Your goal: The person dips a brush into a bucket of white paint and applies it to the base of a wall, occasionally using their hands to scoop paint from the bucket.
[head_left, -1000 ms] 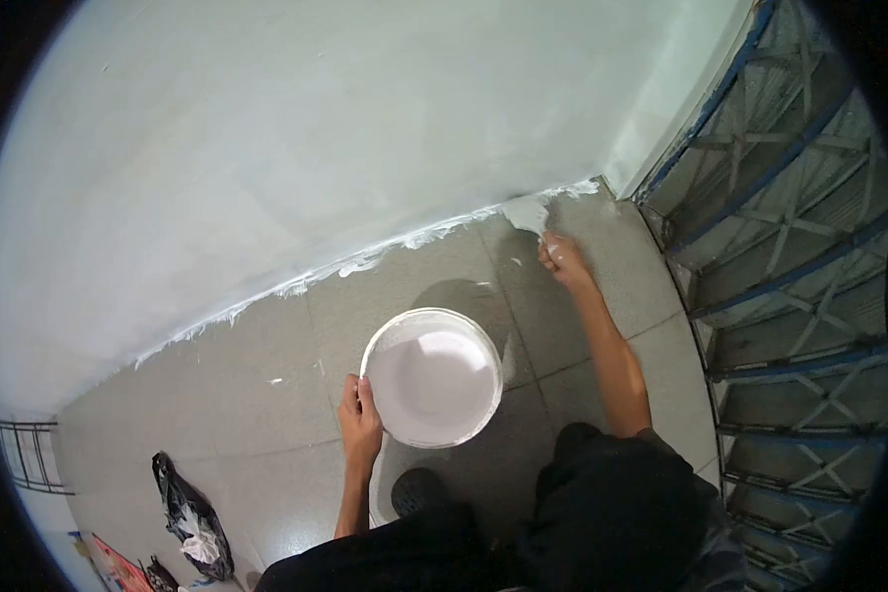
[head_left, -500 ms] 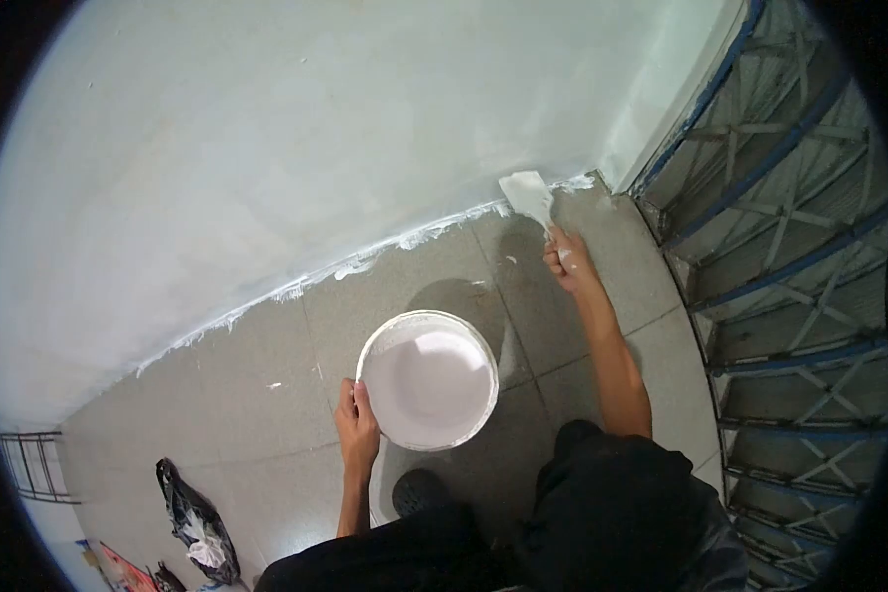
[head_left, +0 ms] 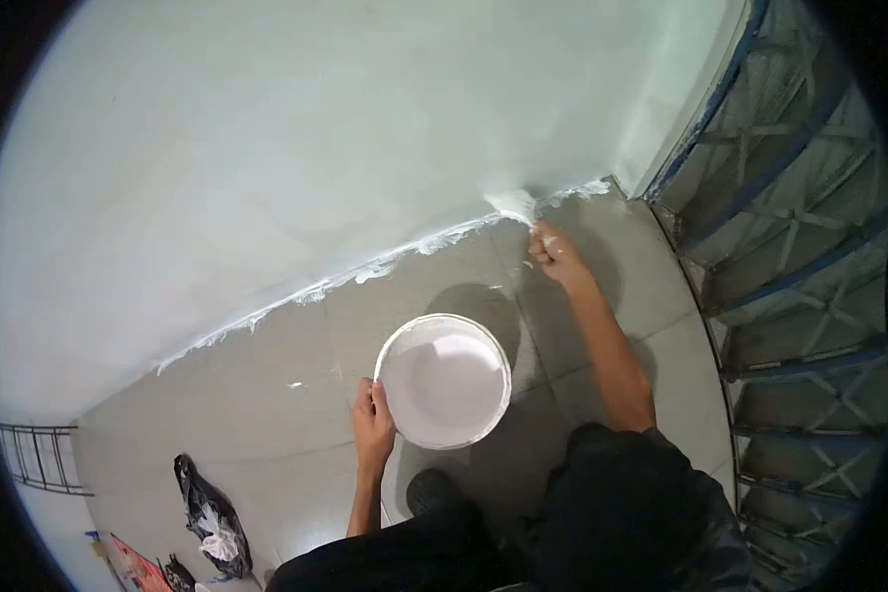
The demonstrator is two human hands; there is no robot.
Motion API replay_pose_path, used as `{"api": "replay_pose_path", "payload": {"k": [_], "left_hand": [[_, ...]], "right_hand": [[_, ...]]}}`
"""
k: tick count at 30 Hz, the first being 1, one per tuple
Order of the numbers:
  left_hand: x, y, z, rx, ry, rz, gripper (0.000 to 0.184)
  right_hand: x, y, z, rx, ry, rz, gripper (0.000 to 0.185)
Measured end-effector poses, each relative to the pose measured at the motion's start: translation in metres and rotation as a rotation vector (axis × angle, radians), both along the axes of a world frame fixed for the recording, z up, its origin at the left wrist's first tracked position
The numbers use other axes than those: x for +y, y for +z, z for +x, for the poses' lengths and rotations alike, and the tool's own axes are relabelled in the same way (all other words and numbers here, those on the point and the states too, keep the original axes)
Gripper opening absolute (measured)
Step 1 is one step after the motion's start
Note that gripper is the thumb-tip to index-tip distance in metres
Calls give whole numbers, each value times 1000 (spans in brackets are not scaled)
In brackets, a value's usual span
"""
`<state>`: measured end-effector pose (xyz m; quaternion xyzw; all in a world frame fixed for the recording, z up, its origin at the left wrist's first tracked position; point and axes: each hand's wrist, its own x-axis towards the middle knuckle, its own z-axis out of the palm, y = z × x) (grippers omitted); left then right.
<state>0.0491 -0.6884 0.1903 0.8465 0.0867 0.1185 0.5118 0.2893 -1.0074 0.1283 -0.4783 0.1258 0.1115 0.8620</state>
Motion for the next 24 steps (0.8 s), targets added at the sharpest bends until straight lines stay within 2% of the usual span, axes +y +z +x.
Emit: {"api": "replay_pose_path", "payload": {"k": [1, 4, 7, 10, 13, 15, 17, 19, 20, 24], "left_hand": [[0, 0, -1, -3, -1, 24, 32], [1, 4, -3, 46, 15, 106, 32], [0, 12, -4, 51, 30, 223, 31], [10, 7, -14, 32, 88, 88, 31], [38, 26, -27, 19, 144, 135, 31], [71, 21, -24, -43, 146, 228, 32], [97, 21, -26, -39, 150, 253, 32], [122, 31, -19, 10, 118, 246, 32], [136, 34, -14, -11, 83, 369, 32], [151, 74, -5, 126, -115, 302, 31]], "right_hand": [[-5, 11, -8, -13, 9, 44, 20], [-8, 53, -47, -57, -80, -100, 23], [-30, 82, -86, -135, -5, -212, 24], [-39, 100, -125, -143, 72, -371, 28], [-30, 113, -163, -190, 194, -426, 33], [-9, 135, -186, -8, 207, -555, 35], [20, 145, -211, 29, 69, -878, 36], [22, 135, -194, -227, 459, -701, 37], [25, 127, -186, -355, 652, -605, 37], [68, 161, -174, -664, 845, -877, 43]]}}
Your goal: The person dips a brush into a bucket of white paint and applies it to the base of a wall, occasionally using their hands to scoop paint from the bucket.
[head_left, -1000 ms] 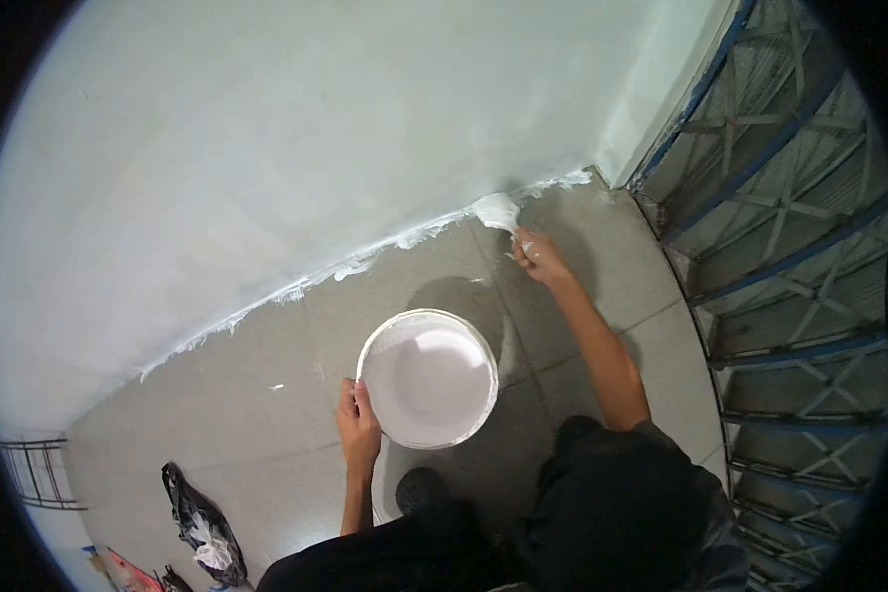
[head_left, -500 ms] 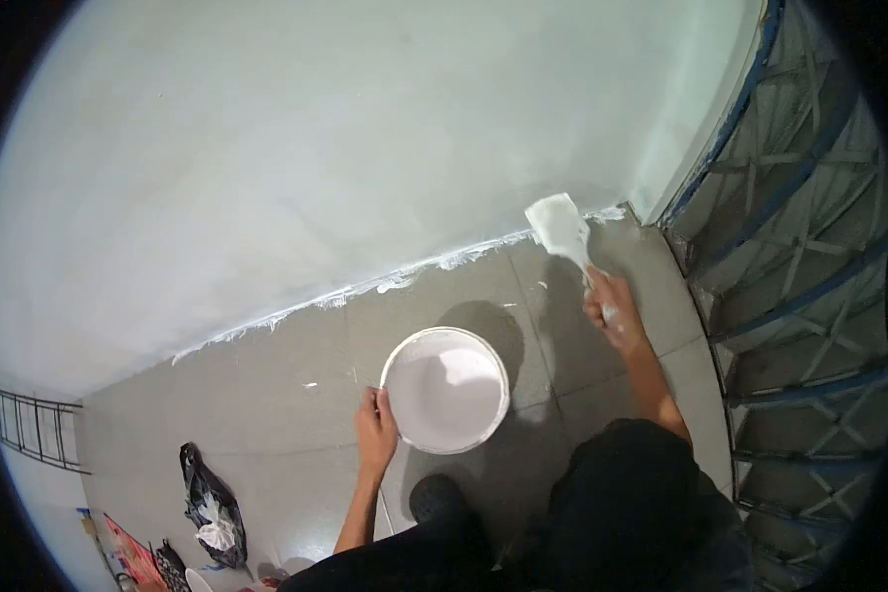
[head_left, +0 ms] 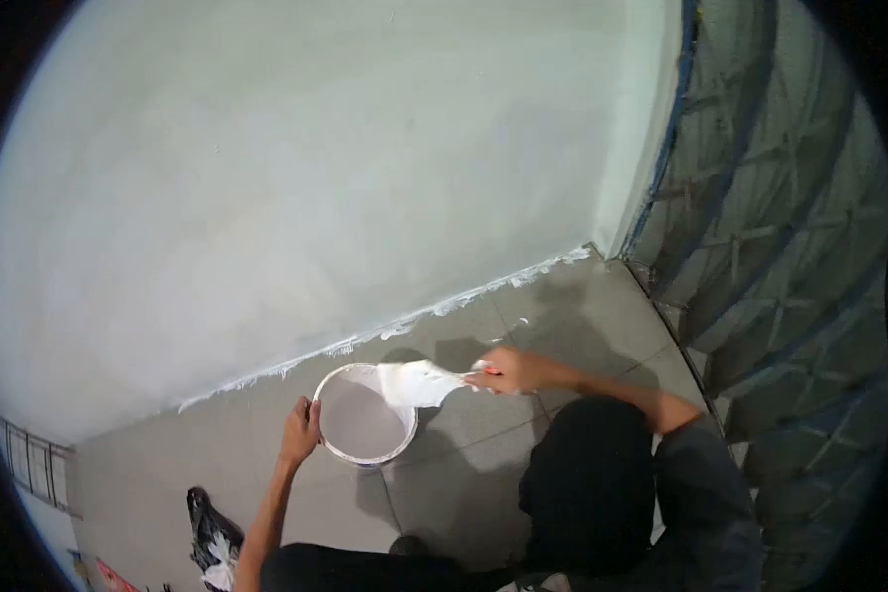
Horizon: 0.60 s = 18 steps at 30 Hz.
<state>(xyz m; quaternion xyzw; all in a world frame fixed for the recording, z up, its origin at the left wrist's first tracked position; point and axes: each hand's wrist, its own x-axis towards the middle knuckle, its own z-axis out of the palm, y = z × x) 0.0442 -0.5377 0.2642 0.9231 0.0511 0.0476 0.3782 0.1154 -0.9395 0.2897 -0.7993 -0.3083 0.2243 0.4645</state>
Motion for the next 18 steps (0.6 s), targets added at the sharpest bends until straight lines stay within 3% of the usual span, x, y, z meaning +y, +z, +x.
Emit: {"api": "replay_pose_path", "payload": {"k": [2, 5, 6, 8, 11, 14, 18], "left_hand": [[20, 8, 9, 80, -118, 28, 31], [44, -19, 25, -20, -192, 169, 31], [37, -11, 24, -149, -254, 204, 31], [26, -6, 28, -115, -264, 188, 31], [5, -8, 35, -173, -294, 179, 32], [-13, -1, 31, -143, -304, 255, 35], [-25, 10, 27, -107, -337, 313, 40]], "right_hand": [[23, 28, 2, -125, 140, -70, 47], [51, 66, -11, -198, 286, -217, 51], [62, 76, -15, -222, 312, -289, 52], [85, 90, -19, -262, 358, -426, 52], [110, 86, -21, -302, 421, -568, 53], [127, 76, -28, -290, 440, -515, 50], [148, 78, -35, -361, 359, -786, 45]]}}
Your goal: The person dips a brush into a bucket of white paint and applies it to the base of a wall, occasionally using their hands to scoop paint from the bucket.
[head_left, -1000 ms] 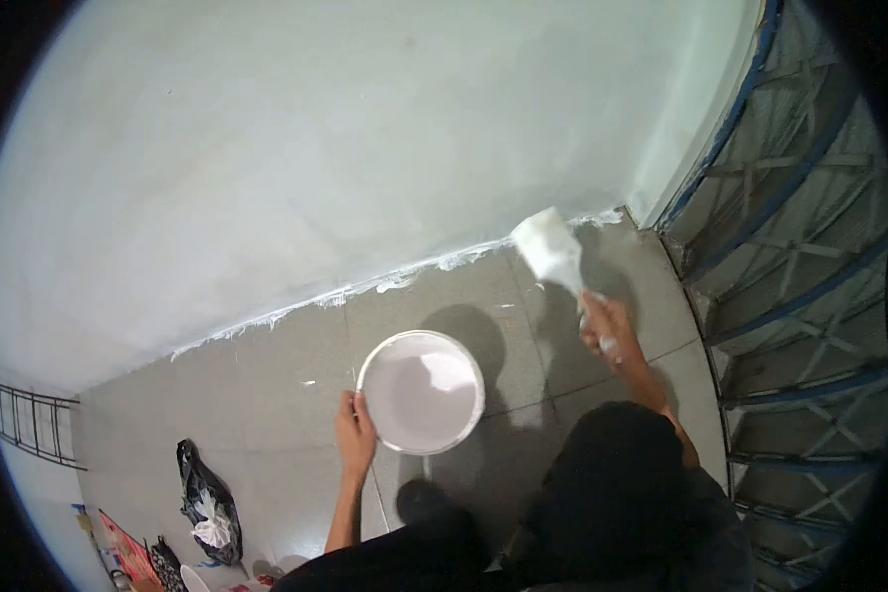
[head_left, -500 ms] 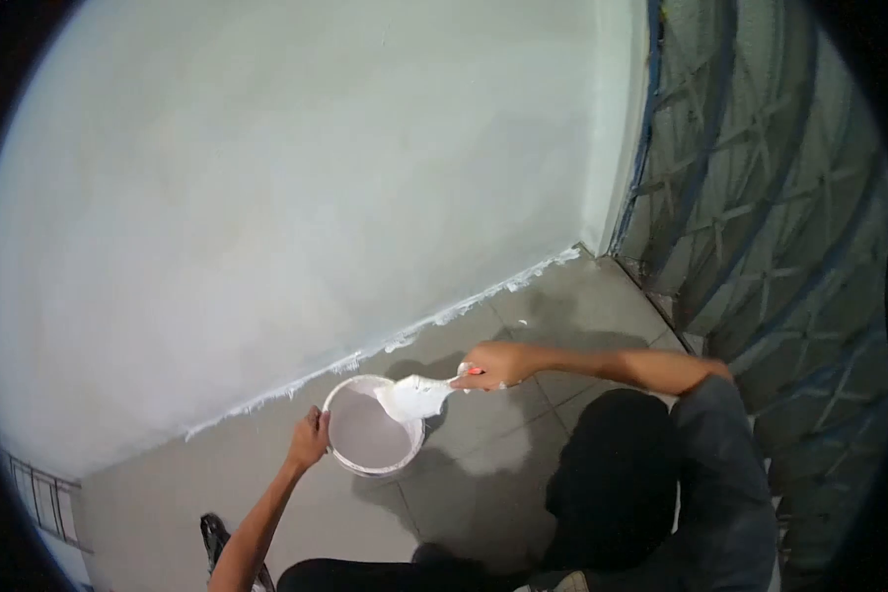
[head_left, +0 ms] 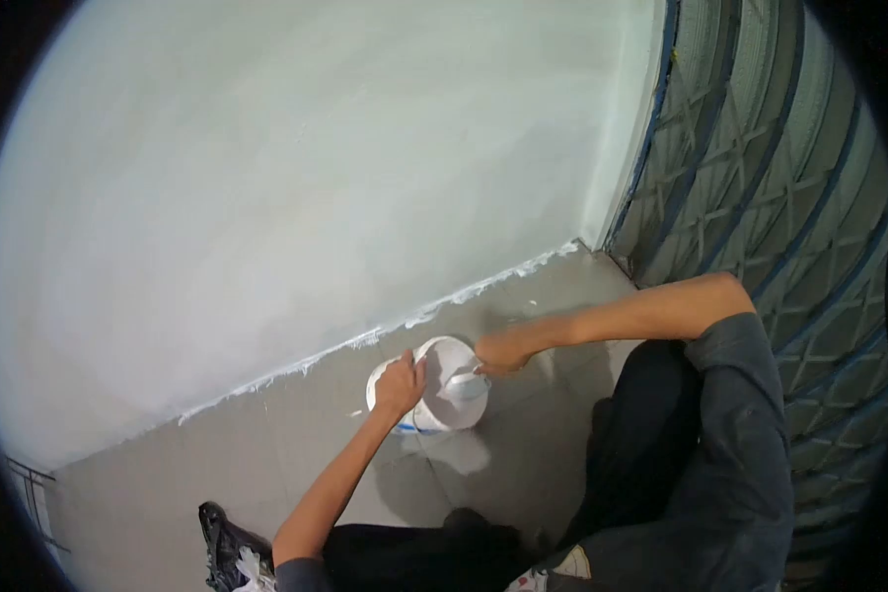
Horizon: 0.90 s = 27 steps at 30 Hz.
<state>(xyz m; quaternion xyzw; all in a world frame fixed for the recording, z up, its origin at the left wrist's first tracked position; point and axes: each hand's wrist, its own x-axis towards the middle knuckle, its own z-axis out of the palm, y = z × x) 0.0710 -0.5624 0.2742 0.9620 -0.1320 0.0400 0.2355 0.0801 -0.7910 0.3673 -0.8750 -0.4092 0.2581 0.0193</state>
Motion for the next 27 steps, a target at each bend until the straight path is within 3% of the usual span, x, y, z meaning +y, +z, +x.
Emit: {"api": "replay_pose_path", "payload": {"k": [5, 8, 11, 17, 20, 23, 24, 27], "left_hand": [[-6, 6, -3, 2, -78, 39, 39], [-14, 14, 7, -37, -83, 66, 38], [-13, 2, 6, -84, -91, 90, 37], [-4, -10, 24, -48, -83, 82, 37], [1, -14, 26, -61, -82, 70, 37], [1, -6, 19, -31, -61, 52, 36], [1, -7, 20, -45, -60, 36, 36], [1, -7, 19, -72, -63, 8, 36]], "right_hand": [[15, -16, 3, -169, 180, -17, 32], [23, -28, 0, -260, 255, -211, 20], [39, -41, -16, -333, 227, -240, 14], [50, -75, -18, -355, 63, -73, 15], [56, -64, -11, -366, 130, -94, 18], [68, -100, 10, -351, 143, -154, 20], [66, -70, -7, -373, 95, -44, 25], [72, -58, -12, -339, 50, -87, 30]]}}
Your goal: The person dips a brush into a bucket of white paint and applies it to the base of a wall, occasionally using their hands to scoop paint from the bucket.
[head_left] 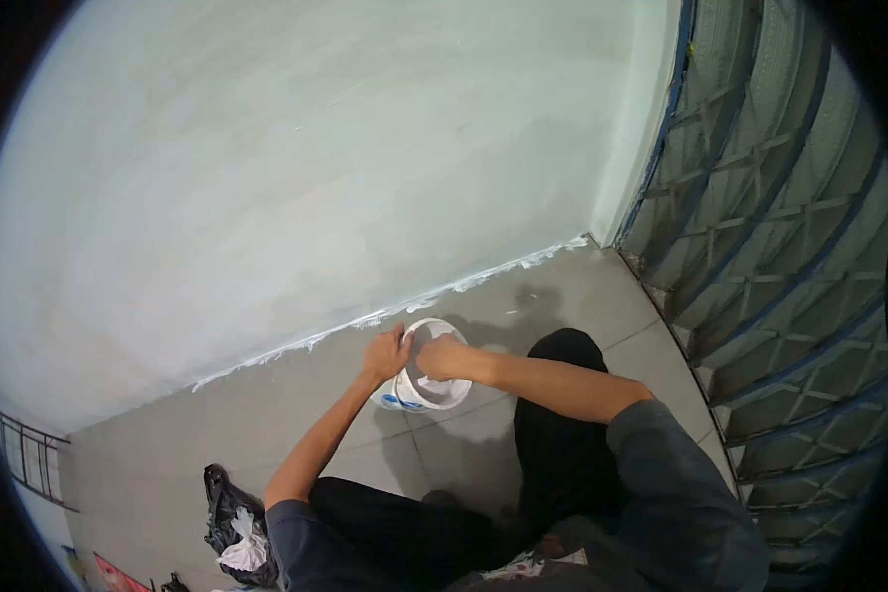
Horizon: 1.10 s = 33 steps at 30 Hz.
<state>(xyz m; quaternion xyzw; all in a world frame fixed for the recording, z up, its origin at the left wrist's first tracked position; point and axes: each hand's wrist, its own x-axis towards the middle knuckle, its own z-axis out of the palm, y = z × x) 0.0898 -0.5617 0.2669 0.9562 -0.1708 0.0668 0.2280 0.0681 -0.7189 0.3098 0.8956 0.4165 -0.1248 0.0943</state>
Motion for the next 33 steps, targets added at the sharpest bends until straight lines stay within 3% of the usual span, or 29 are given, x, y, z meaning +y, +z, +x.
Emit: {"api": "replay_pose_path", "payload": {"k": [5, 9, 20, 26, 33], "left_hand": [[1, -3, 4, 0, -43, 7, 35], [0, -1, 4, -9, -76, 86, 33], [0, -11, 13, -125, -35, 56, 31], [5, -10, 18, -139, -33, 47, 31], [1, -3, 17, -73, -59, 81, 30]], "right_hand": [[-1, -2, 3, -50, 53, 65, 26], [-15, -57, 29, -172, 144, 134, 19], [-52, -46, 28, -143, 18, 277, 15], [-61, -69, 34, -308, 115, 421, 12], [-25, -97, 22, -475, 129, 384, 5]]}}
